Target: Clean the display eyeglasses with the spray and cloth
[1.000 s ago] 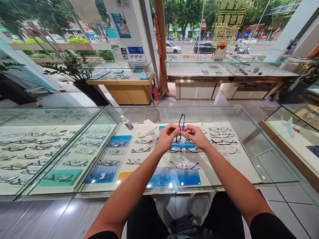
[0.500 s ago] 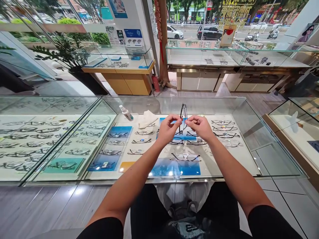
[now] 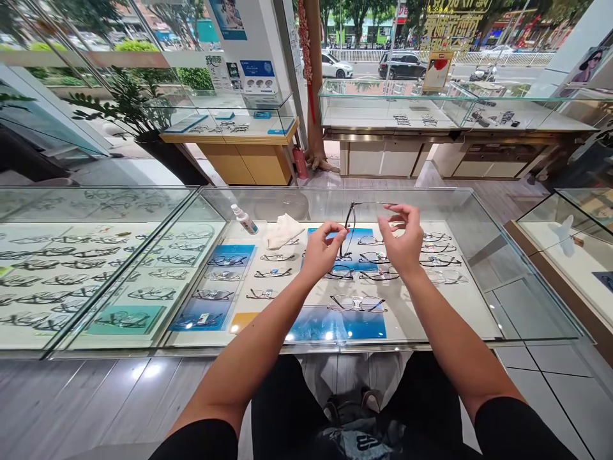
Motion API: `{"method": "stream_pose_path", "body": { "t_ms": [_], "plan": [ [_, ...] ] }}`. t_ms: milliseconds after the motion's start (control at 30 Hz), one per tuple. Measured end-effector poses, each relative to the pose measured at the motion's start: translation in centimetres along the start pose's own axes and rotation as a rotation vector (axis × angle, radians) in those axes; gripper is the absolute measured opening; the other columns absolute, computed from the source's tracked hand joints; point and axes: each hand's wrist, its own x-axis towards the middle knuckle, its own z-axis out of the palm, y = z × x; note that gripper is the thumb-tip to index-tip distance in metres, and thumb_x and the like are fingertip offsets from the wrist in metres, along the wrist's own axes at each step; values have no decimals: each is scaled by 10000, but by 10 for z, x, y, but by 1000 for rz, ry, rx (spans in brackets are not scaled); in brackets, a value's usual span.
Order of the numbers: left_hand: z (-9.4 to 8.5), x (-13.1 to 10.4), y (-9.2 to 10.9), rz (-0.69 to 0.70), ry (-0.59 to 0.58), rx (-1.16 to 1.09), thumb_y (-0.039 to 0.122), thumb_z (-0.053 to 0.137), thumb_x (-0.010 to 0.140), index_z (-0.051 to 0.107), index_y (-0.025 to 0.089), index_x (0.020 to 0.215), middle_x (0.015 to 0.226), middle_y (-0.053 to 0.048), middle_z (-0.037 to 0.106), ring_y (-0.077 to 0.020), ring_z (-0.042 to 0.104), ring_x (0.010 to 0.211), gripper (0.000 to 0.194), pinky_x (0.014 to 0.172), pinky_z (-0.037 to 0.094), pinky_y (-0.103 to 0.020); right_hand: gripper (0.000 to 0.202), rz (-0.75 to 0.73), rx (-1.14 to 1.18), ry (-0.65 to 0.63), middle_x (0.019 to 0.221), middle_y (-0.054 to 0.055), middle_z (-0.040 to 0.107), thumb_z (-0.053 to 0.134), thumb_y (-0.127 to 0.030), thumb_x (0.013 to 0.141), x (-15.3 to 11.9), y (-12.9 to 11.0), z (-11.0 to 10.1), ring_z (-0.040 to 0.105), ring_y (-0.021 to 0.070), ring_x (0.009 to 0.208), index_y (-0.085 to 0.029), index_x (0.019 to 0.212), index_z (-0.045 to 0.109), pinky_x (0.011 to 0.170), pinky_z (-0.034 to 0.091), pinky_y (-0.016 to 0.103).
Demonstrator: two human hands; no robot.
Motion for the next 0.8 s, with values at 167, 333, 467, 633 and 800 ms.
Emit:
{"method": "stream_pose_path", "body": {
  "t_ms": [167, 333, 467, 633, 800],
  "plan": [
    [6, -2, 0, -13, -39, -119, 669, 856, 908, 741, 206, 933, 960, -63, 728, -212, 708, 951, 478, 859, 649, -351, 548, -149, -94, -61, 1574, 215, 646, 803, -529, 976, -16, 1, 13, 704, 332, 1312, -248, 1374, 552, 1019, 614, 513],
    [10, -6, 1, -6, -64, -111, 655, 854, 921, 751, 201, 945, 979, -73, 722, -206, 688, 929, 465, 824, 629, -334, 676, -179, -181, -97, 1671, 230, 539, 790, -492, 978, -18, 3, 15, 567, 380, 1527, -266, 1538, 486, 1138, 579, 606],
    [10, -5, -1, -37, -47, -138, 666, 873, 896, 748, 202, 942, 1013, -88, 747, -234, 721, 1017, 483, 864, 654, -356, 651, -197, -174, -102, 1684, 211, 520, 705, -336, 979, -16, 6, 14, 533, 371, 1557, -255, 1587, 486, 1238, 523, 619],
    [7, -1, -2, -67, 19, -205, 687, 920, 837, 745, 201, 908, 1018, -81, 754, -246, 736, 1102, 522, 909, 692, -378, 672, -218, -274, -85, 1664, 179, 527, 604, -180, 919, -14, 12, 15, 534, 365, 1541, -254, 1585, 546, 1264, 483, 618],
    [2, 3, 0, -55, 95, -236, 694, 937, 816, 746, 196, 893, 1009, -74, 774, -215, 745, 1041, 539, 912, 708, -382, 697, -181, -330, -129, 1670, 167, 548, 575, -113, 846, -15, 12, 15, 551, 368, 1465, -240, 1531, 605, 1237, 473, 613]
  ]
}}
